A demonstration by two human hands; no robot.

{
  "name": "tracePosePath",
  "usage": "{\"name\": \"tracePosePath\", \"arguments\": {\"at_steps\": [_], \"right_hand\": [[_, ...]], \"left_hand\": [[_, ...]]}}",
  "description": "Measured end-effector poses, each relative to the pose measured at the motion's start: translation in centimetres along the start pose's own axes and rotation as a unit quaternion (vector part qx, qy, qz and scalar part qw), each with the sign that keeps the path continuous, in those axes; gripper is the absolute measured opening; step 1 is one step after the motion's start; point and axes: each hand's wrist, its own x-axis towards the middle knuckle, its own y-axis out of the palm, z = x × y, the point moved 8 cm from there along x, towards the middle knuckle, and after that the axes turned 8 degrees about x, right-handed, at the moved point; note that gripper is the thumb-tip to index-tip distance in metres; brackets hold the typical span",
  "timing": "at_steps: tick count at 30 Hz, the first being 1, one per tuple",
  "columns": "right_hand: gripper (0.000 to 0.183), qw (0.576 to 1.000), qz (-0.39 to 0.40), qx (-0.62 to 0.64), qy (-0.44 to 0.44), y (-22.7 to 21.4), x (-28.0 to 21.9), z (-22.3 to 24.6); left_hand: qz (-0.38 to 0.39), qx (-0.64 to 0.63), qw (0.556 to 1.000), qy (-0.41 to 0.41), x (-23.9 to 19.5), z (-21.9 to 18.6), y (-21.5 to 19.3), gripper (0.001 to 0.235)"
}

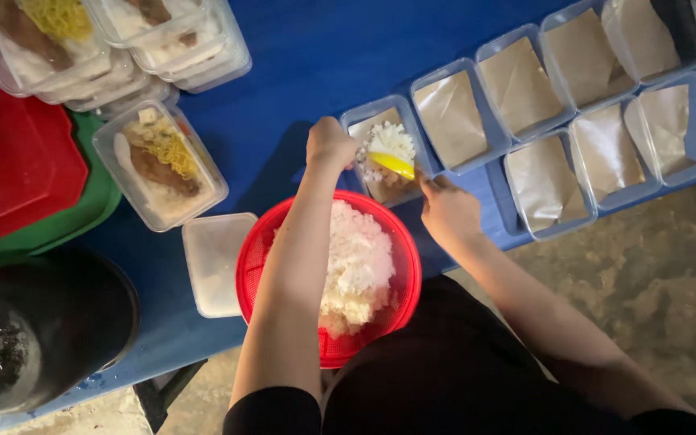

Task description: The person packs cooked rice, meat, and vegetables into clear plastic containers on a blue table. They use a yellow scoop to transfer rice from a red colander into the containers, then place lids on the filled containers and arrange them in rows.

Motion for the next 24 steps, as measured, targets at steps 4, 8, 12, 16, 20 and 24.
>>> {"name": "tracePosePath", "arguments": {"at_steps": [4, 8, 12, 16, 20, 24], "right_hand": [[0.038, 0.992, -0.100, 0.068, -0.036, -5.1, -1.3, 1.6], [0.034, 0.977, -0.081, 0.159, -0.118, -8.4, -4.3, 5.6], [0.043, 0.980, 0.078, 0.052, -0.173, -5.3, -5.1, 10.4], [0.047, 0.980, 0.133, -0.047, -0.138, -3.1, -4.3, 11.0], [0.026, 0.968, 0.242, -0.025, -0.055, -0.7, -5.0, 9.5], [0.030, 0.943, 0.333, -0.010, -0.001, 3.2, -6.6, 9.3]], "left_hand": [[-0.121, 0.038, 0.986, 0.106, -4.1, 0.2, -4.0, 0.030], [-0.249, -0.011, 0.955, 0.158, -15.8, 6.8, -8.5, 0.037], [-0.382, 0.023, 0.916, 0.122, -28.5, 15.7, -8.4, 0.030], [-0.397, -0.138, 0.907, -0.007, -34.0, 22.2, -2.5, 0.045], [-0.347, -0.484, 0.803, -0.008, -33.7, 22.9, 4.0, 0.051], [-0.355, -0.616, 0.703, -0.031, -32.7, 22.6, 6.3, 0.050]]}}
